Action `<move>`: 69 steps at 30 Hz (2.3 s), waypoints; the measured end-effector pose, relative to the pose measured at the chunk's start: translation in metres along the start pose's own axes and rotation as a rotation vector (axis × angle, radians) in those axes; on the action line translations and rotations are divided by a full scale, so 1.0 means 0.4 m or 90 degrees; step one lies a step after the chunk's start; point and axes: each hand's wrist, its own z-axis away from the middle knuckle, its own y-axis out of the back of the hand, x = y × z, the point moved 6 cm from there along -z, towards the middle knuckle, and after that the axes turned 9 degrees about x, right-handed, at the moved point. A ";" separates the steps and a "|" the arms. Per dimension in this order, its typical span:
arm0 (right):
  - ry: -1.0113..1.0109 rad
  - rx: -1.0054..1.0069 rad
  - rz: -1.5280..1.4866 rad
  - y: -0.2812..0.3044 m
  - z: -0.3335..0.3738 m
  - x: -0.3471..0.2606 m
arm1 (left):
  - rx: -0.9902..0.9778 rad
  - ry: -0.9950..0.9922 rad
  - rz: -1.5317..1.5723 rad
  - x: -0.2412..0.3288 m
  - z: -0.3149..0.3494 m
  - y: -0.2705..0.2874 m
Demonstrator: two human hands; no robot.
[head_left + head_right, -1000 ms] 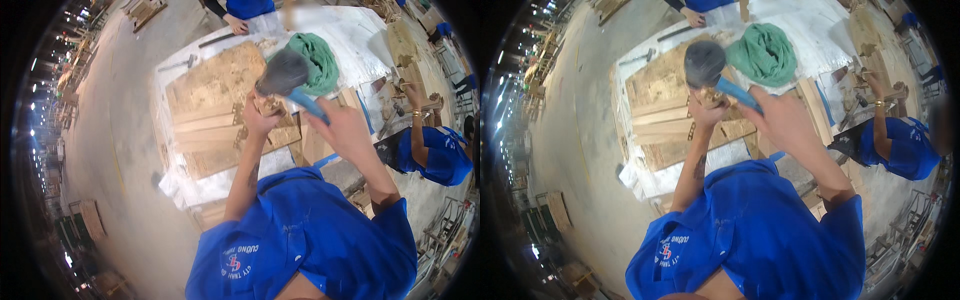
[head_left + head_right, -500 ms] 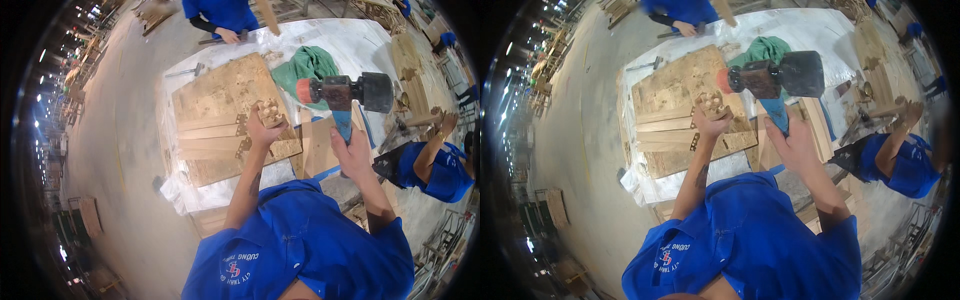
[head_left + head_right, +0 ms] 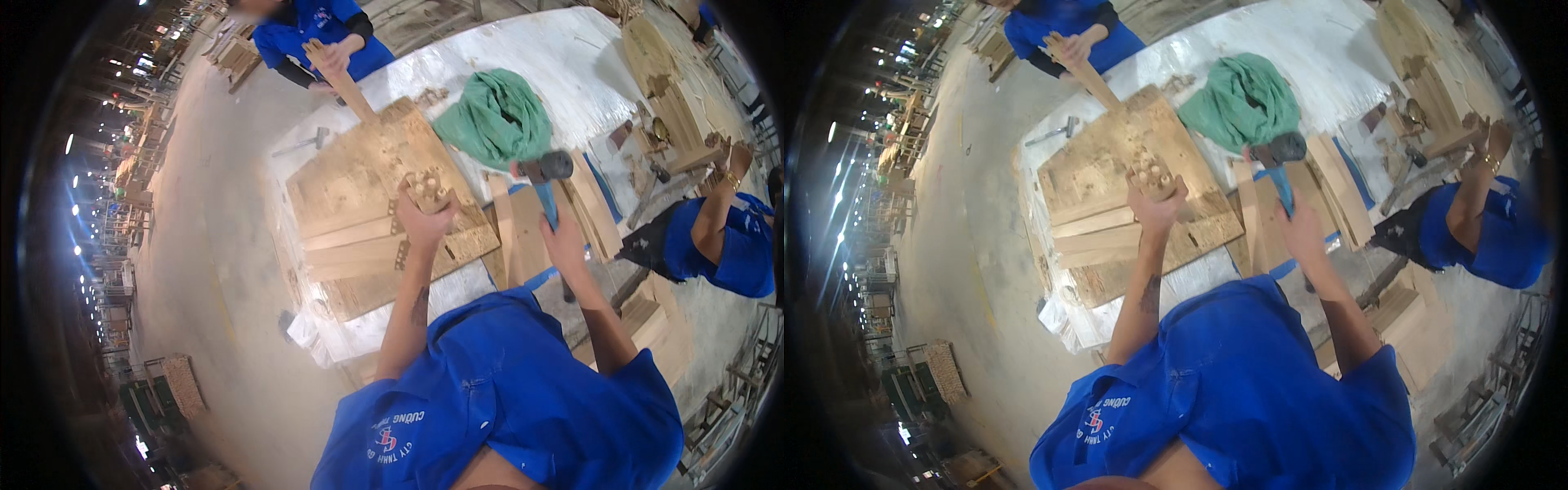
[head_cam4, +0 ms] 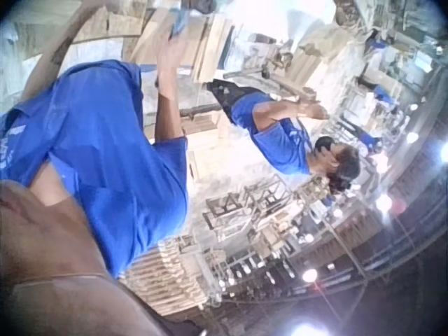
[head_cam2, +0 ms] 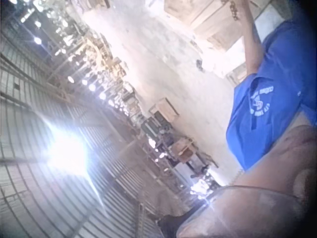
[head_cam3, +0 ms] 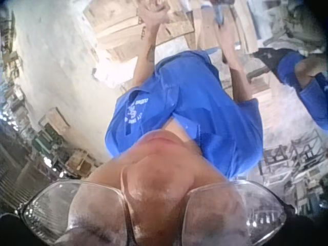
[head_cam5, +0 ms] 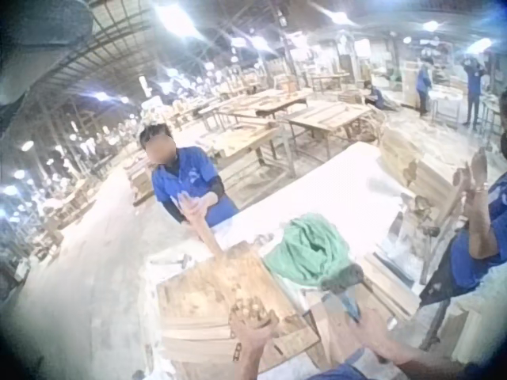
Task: The person assembles small wooden components by inserting dowels into pre-drilled holes and tapping them with a hammer. The person repeatedly picks up pieces, aligns dowels, and hammers them into place on a workbench.
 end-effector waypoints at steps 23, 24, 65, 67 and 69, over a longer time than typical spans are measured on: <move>0.159 -0.151 -0.496 -0.136 -0.021 -0.220 | 0.356 0.794 0.674 -0.205 -0.076 0.080; 0.179 -0.113 -0.669 -0.118 -0.055 -0.266 | 0.335 0.887 0.758 -0.118 -0.078 0.021; 0.067 -0.603 -0.652 -0.499 0.006 -0.380 | -0.107 0.246 0.186 -0.020 0.045 0.155; 0.143 -0.628 -0.621 -0.492 -0.019 -0.391 | -0.141 0.303 0.279 -0.045 0.026 0.140; 0.371 -0.529 -0.457 -0.460 -0.019 -0.430 | -0.154 0.363 0.326 -0.081 0.031 0.146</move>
